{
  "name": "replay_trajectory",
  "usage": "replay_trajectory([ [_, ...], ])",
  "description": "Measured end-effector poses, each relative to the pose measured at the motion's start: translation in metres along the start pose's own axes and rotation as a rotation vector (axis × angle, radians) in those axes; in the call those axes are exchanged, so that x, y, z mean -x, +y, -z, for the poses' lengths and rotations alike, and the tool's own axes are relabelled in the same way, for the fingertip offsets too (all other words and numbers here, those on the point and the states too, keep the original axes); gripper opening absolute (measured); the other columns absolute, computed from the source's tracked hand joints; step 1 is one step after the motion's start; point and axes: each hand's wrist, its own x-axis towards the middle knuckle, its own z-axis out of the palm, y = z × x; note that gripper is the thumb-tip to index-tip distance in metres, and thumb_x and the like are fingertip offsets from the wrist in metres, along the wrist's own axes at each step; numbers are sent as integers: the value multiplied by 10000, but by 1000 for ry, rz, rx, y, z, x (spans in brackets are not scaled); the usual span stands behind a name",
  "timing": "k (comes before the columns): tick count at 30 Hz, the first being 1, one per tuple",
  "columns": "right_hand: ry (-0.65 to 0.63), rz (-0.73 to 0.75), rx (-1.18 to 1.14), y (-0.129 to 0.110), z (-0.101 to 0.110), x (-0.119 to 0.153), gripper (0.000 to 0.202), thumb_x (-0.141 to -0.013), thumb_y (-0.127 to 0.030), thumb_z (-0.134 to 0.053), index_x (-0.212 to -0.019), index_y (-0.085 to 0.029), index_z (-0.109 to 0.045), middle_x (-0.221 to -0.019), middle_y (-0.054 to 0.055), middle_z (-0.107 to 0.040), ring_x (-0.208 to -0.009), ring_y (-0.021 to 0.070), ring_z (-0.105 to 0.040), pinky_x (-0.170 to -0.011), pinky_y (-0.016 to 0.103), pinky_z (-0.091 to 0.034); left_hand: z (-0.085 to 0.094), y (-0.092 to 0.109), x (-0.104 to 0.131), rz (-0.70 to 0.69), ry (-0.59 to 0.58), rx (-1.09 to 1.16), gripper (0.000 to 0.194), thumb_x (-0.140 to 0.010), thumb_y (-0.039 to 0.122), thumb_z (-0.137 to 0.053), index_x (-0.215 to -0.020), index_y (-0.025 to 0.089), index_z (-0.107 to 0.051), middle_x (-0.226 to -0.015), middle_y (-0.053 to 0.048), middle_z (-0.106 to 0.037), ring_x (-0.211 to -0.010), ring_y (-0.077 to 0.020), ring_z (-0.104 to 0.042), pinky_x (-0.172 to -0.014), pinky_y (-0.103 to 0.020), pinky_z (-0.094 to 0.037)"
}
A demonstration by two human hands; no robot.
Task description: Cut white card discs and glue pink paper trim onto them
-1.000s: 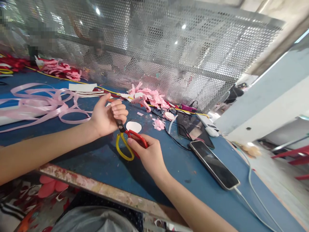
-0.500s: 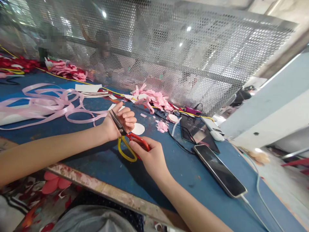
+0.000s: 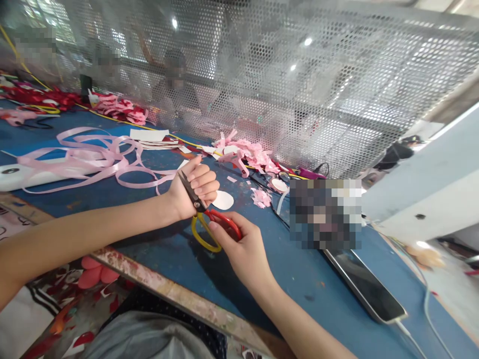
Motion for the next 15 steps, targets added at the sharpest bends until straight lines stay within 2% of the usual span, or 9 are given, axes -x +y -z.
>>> replay_trajectory([
  [5,-18,-9,-78,4,0,-2,288,-700,-388,-684,-889,-174,-648,-705,5,-629,-612,126,-534,-559,227,-435,-6,-2,3,-8,44,-16,616,-953,424,-217,-393,168,-186,-340,33,-178,-297,-71,-203,-341,-210,-151],
  [10,-3,-62,-69,2,1,0,277,-649,-398,-721,-745,-163,-609,-621,-16,-585,-533,96,-479,-505,212,-404,-2,-3,0,-13,110,-29,620,-952,421,-194,-386,168,-201,-325,25,-226,-285,-73,-243,-335,-200,-165],
  [15,-65,-81,-185,2,1,1,322,-738,-483,-627,-719,-164,-587,-570,-20,-553,-521,95,-489,-503,210,-402,0,-2,-2,11,200,-32,619,-948,416,-202,-381,168,-211,-311,23,-236,-273,-78,-250,-321,-191,-174],
])
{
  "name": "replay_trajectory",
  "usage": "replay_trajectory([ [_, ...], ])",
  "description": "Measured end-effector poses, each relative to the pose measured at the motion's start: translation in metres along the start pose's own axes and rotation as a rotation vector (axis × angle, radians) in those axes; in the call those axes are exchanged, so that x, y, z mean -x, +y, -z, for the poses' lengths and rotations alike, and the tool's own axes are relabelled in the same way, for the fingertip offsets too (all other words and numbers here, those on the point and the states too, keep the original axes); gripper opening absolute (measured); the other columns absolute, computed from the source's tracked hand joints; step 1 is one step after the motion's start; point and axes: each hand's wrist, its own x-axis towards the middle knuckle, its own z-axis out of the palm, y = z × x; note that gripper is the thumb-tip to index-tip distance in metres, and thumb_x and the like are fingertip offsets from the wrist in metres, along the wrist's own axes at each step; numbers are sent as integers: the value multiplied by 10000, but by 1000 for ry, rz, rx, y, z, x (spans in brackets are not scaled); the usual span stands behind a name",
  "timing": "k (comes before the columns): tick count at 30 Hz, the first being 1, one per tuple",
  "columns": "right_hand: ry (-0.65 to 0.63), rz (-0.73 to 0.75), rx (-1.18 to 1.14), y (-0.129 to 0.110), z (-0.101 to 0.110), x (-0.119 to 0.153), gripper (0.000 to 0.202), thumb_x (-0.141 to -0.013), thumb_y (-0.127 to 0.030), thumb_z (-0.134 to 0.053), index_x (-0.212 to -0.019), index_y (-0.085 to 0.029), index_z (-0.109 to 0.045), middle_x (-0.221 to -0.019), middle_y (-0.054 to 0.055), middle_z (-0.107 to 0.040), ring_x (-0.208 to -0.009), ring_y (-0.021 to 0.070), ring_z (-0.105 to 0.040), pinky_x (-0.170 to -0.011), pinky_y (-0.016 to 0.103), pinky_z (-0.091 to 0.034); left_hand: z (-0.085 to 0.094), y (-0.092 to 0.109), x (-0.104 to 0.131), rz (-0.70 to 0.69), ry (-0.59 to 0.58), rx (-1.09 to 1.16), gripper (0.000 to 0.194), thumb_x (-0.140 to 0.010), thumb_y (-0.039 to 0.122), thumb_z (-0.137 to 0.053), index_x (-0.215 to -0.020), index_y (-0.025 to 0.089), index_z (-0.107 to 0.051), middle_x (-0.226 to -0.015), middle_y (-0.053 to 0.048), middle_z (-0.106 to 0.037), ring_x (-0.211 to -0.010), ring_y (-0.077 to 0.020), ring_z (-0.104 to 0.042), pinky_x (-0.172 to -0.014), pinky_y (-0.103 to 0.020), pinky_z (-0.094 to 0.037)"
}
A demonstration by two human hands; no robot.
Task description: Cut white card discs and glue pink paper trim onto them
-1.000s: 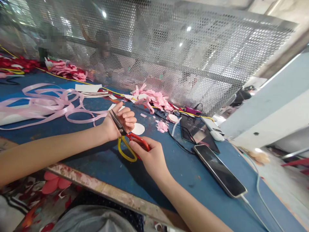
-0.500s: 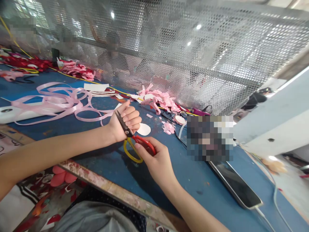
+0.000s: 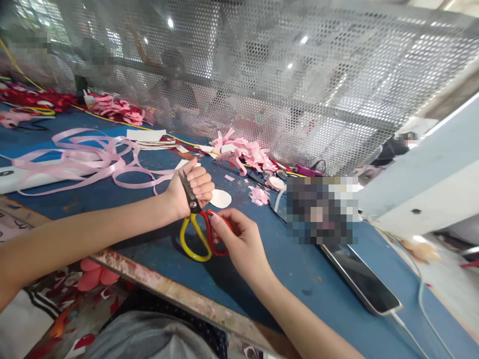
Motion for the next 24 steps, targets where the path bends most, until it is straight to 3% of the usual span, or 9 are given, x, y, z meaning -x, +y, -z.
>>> replay_trajectory([
  [4,-43,-30,-106,3,0,-1,338,-773,-497,-596,-712,-167,-555,-559,-24,-546,-487,87,-493,-486,209,-403,-2,2,0,11,113,-10,608,-945,390,-200,-378,171,-188,-296,20,-223,-264,-83,-234,-310,-189,-165],
  [9,-94,-90,-198,3,-3,0,319,-793,-469,-594,-724,-166,-524,-543,-29,-543,-456,77,-477,-460,201,-370,-2,4,0,32,115,-8,598,-937,398,-226,-386,169,-193,-302,23,-224,-265,-81,-226,-305,-185,-154],
  [14,-167,-208,-477,2,-5,3,334,-768,-435,-642,-691,-177,-445,-440,-115,-314,-377,24,-223,-392,160,-246,1,2,-3,93,189,-16,587,-932,428,-242,-405,172,-209,-316,29,-231,-270,-81,-248,-305,-185,-193],
  [17,-127,-217,-589,0,1,0,311,-764,-406,-652,-697,-174,-456,-438,-134,-213,-380,16,-125,-369,138,-189,7,-3,-8,47,246,-89,589,-940,434,-195,-443,162,-358,-365,8,-367,-315,-96,-371,-337,-193,-308],
  [20,13,-150,-681,-6,14,-5,281,-798,-384,-611,-682,-174,-464,-433,-125,-197,-372,24,-112,-351,132,-200,11,-11,-9,32,165,-192,572,-935,462,-205,-611,126,-536,-532,-45,-549,-455,-132,-538,-450,-240,-449],
  [24,100,-102,-759,-12,25,-8,310,-821,-390,-575,-640,-182,-434,-426,-117,-192,-365,35,-107,-341,128,-239,11,-26,-1,155,-24,-272,535,-912,508,-269,-659,131,-551,-569,-35,-561,-480,-131,-558,-469,-237,-458],
])
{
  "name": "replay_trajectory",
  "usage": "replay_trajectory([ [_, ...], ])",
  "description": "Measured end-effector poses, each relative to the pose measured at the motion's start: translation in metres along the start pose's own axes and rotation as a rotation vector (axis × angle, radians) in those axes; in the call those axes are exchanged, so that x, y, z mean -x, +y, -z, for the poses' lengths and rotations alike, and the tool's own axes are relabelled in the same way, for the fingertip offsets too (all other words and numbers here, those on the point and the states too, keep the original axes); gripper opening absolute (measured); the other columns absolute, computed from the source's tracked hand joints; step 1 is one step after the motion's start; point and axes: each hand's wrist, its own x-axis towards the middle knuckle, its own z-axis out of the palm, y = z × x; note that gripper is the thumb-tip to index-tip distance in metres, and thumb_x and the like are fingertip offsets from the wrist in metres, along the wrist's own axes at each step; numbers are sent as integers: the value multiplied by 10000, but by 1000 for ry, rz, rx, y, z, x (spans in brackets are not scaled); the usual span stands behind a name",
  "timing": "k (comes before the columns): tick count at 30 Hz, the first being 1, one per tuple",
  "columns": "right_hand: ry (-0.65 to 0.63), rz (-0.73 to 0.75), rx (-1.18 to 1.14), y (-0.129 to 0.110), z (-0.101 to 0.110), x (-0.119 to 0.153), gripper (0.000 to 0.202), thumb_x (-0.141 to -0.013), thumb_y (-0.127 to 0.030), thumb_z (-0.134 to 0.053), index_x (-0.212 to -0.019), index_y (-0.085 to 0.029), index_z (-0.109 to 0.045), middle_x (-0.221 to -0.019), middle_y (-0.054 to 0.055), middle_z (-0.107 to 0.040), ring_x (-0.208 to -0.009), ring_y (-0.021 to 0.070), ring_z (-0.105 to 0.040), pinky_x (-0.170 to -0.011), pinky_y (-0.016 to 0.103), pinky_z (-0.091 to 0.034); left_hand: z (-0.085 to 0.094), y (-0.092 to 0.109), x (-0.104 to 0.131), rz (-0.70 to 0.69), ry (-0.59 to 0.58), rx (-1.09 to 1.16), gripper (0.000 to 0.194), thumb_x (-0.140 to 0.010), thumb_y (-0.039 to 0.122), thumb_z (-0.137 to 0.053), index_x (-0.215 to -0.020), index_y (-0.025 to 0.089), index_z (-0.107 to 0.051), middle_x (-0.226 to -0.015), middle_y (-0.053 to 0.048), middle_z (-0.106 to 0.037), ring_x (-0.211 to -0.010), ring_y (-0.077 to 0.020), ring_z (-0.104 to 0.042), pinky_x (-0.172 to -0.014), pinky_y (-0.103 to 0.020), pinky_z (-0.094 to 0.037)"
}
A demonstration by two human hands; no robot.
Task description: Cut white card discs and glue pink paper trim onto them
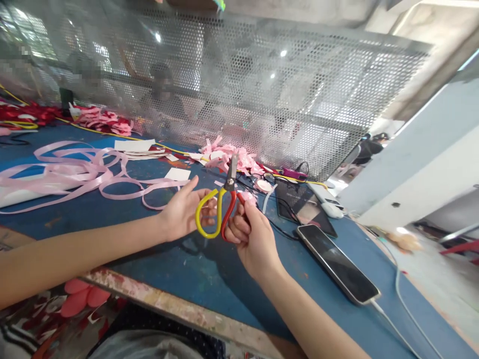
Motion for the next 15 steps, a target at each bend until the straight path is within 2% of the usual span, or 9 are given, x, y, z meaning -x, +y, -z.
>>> replay_trajectory([
  [5,-76,-74,5,5,-1,5,332,-780,-400,-631,-642,-172,-431,-449,-114,-246,-388,25,-130,-368,127,-256,-6,-11,5,171,-22,-115,633,-897,534,-283,-397,155,-365,-309,23,-331,-257,-84,-354,-326,-189,-297],
  [8,-83,-66,5,8,0,4,340,-770,-399,-644,-649,-174,-420,-476,-108,-259,-406,28,-152,-385,128,-263,-7,-10,6,149,-27,-135,677,-927,486,-202,-363,152,-370,-289,0,-342,-255,-93,-374,-327,-192,-311],
  [10,-66,-36,-10,7,2,2,345,-770,-387,-647,-642,-178,-403,-483,-109,-239,-408,31,-146,-382,125,-257,-7,-8,7,125,-71,-112,673,-939,445,-185,-368,150,-383,-292,1,-338,-257,-91,-371,-322,-186,-304],
  [13,-55,-63,-15,1,6,-2,379,-783,-393,-629,-608,-185,-365,-481,-116,-169,-400,33,-96,-355,123,-225,-5,-1,7,136,-134,-86,639,-939,393,-243,-345,163,-291,-273,45,-199,-220,-50,-214,-280,-160,-179],
  [15,-50,-103,-6,-3,7,-3,407,-803,-408,-599,-581,-189,-336,-475,-119,-126,-396,35,-56,-333,124,-195,-2,3,6,124,-117,-103,616,-929,363,-275,-343,177,-243,-276,64,-136,-221,-36,-131,-271,-157,-107],
])
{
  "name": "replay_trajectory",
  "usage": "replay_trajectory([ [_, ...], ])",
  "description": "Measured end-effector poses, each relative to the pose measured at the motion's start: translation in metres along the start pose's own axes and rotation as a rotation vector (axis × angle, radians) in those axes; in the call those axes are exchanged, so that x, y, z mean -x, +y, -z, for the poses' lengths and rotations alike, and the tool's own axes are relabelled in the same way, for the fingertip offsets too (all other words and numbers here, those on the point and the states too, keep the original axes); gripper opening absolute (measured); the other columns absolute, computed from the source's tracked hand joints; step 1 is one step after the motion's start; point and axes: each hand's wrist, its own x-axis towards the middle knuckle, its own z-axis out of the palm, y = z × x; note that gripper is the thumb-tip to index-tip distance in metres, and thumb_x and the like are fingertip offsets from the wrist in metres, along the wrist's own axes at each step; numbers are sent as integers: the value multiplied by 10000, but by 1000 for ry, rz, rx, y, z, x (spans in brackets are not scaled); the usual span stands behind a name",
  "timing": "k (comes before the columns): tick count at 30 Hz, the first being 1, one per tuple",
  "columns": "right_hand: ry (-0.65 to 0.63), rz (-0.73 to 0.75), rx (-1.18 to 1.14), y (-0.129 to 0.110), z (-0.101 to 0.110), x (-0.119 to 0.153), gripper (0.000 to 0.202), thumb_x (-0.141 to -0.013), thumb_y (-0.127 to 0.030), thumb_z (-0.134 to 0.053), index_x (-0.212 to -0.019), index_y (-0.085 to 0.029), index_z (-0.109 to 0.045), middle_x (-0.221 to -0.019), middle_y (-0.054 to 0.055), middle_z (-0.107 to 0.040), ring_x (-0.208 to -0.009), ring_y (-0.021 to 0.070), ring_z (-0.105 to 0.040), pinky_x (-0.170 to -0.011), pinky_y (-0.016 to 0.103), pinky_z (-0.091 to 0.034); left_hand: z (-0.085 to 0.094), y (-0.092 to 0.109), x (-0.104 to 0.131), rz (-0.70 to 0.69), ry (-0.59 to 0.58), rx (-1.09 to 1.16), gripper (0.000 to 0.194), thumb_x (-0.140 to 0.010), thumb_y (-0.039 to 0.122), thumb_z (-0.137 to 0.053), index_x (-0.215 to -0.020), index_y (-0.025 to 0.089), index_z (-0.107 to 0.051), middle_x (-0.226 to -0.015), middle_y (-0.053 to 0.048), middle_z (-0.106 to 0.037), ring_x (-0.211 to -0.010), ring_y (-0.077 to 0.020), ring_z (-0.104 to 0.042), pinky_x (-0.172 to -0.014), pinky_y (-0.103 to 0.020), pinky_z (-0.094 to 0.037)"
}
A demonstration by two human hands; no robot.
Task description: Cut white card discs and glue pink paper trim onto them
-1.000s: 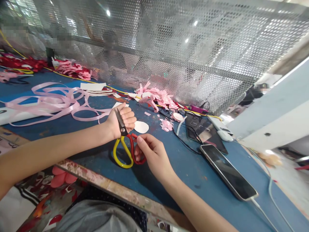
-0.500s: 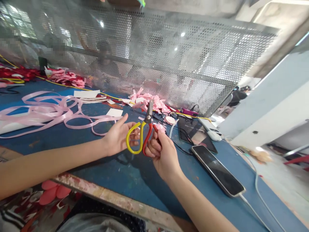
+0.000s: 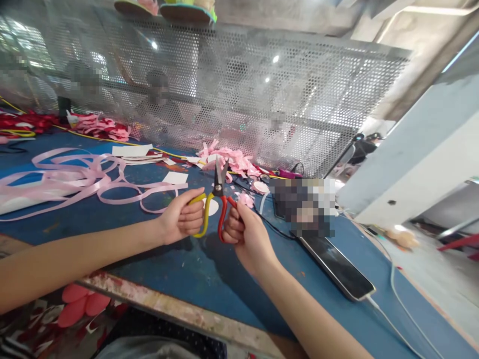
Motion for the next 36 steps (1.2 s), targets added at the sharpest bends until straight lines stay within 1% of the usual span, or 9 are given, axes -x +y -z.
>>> replay_trajectory([
  [4,16,-37,-37,1,-4,1,449,-841,-410,-534,-546,-200,-270,-459,-119,-100,-381,37,-40,-313,130,-186,2,1,-2,-52,69,-2,552,-896,337,-299,-367,185,-250,-299,72,-144,-234,-30,-109,-264,-149,-81],
  [8,7,-64,-97,14,-11,4,455,-863,-412,-492,-548,-205,-237,-455,-112,-119,-379,44,-75,-324,140,-222,-4,-12,-1,-84,116,82,500,-868,305,-310,-389,191,-229,-315,81,-130,-239,-31,-105,-258,-144,-92],
  [10,30,-60,-115,21,-12,4,446,-861,-414,-493,-554,-204,-246,-453,-112,-133,-380,44,-83,-325,137,-220,-7,-19,0,-117,179,86,487,-861,283,-304,-391,194,-213,-314,83,-124,-235,-30,-100,-256,-144,-90],
  [13,102,-54,-134,29,-13,4,441,-857,-416,-488,-555,-207,-243,-436,-117,-137,-372,41,-66,-308,131,-195,-10,-27,1,-155,279,51,475,-859,260,-278,-393,197,-212,-312,80,-137,-232,-31,-99,-254,-145,-85],
  [16,165,-69,-146,32,-15,5,433,-865,-402,-455,-546,-212,-232,-411,-119,-130,-360,42,-41,-285,131,-151,-9,-30,-1,-148,330,6,464,-855,257,-269,-398,199,-210,-316,80,-144,-236,-32,-99,-254,-145,-89],
  [20,147,-62,-107,32,-17,8,447,-847,-436,-459,-535,-216,-225,-393,-120,-131,-337,39,-52,-274,132,-156,-6,-30,-4,-123,387,-52,449,-837,282,-324,-409,199,-213,-328,88,-148,-246,-25,-92,-255,-138,-80],
  [25,184,-56,-110,33,-19,9,451,-839,-442,-466,-535,-217,-219,-372,-122,-147,-323,37,-49,-260,130,-152,-5,-33,-7,-181,385,-84,445,-816,317,-380,-422,200,-209,-331,93,-159,-250,-18,-98,-259,-134,-88],
  [30,201,-67,-165,35,-18,7,432,-844,-419,-457,-533,-218,-234,-363,-122,-156,-318,38,-51,-252,126,-157,-3,-39,-9,-200,375,-81,451,-803,346,-418,-427,199,-219,-331,96,-174,-248,-13,-110,-266,-135,-90],
  [36,258,-81,-228,36,-21,5,427,-892,-360,-356,-506,-211,-247,-348,-110,-166,-316,44,-39,-246,128,-140,-6,-39,-8,-206,394,-78,440,-824,303,-358,-420,198,-217,-323,89,-170,-244,-18,-107,-272,-141,-87],
])
